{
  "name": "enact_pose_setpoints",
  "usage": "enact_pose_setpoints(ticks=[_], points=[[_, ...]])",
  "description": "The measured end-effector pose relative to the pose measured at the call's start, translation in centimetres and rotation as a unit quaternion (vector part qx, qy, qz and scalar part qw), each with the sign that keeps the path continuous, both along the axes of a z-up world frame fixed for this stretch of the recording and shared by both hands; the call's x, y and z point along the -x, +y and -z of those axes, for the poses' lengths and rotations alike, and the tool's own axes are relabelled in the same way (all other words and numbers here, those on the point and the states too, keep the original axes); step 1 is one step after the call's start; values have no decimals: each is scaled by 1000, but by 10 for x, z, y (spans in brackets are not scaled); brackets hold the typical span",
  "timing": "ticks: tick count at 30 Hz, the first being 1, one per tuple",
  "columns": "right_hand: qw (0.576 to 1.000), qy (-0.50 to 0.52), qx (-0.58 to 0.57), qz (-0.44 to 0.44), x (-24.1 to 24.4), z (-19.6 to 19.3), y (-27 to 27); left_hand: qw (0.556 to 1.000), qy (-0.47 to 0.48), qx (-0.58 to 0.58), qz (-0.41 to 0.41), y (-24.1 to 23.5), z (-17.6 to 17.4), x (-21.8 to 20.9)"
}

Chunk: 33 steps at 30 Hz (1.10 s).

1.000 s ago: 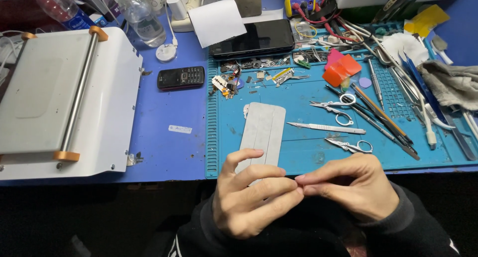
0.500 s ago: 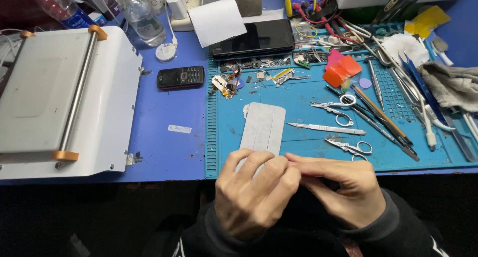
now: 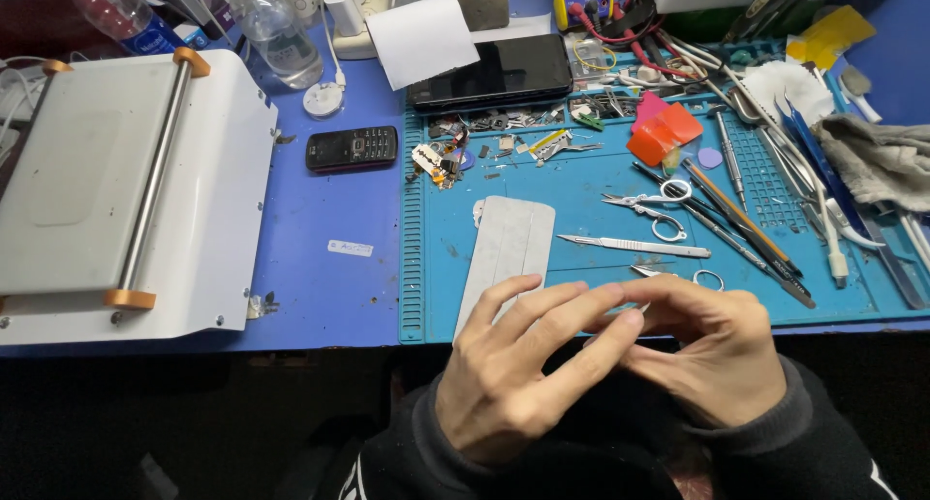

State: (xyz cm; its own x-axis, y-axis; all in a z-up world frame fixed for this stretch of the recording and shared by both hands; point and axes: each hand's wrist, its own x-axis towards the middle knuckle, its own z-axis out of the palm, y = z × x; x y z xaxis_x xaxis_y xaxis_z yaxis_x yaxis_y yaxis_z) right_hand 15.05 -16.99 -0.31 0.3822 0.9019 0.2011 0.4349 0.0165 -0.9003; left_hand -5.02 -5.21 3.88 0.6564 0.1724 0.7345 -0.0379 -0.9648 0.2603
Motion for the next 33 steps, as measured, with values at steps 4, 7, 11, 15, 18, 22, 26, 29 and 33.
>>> enact_pose_setpoints(ticks=[4,7,11,15,18,22,26,29,33], points=[[999,-16,-2,-31,-3,4,0,1000,5,-27,10,1,1,2],[998,-33,-2,-51,-3,0,0,1000,0,-18,21,1,6,6],[997,-26,9,-74,4,-19,2,999,-24,-29,10,1,16,10],[995,6,43,-86,7,-23,3,999,-40,-22,-10,2,14,12],[994,-7,57,-94,3,-17,-1,998,-46,-32,-26,1,12,12],[990,-48,-14,-132,5,-15,-2,997,-46,-41,-35,0,16,13],[989,-21,-68,-132,8,-20,0,997,-42,-45,-34,-2,17,12],[991,-41,-75,-101,4,-14,-7,998,-49,-13,-23,-2,13,15],[996,-41,-57,-47,-15,3,-30,992,-123,7,-13,7,7,26]])
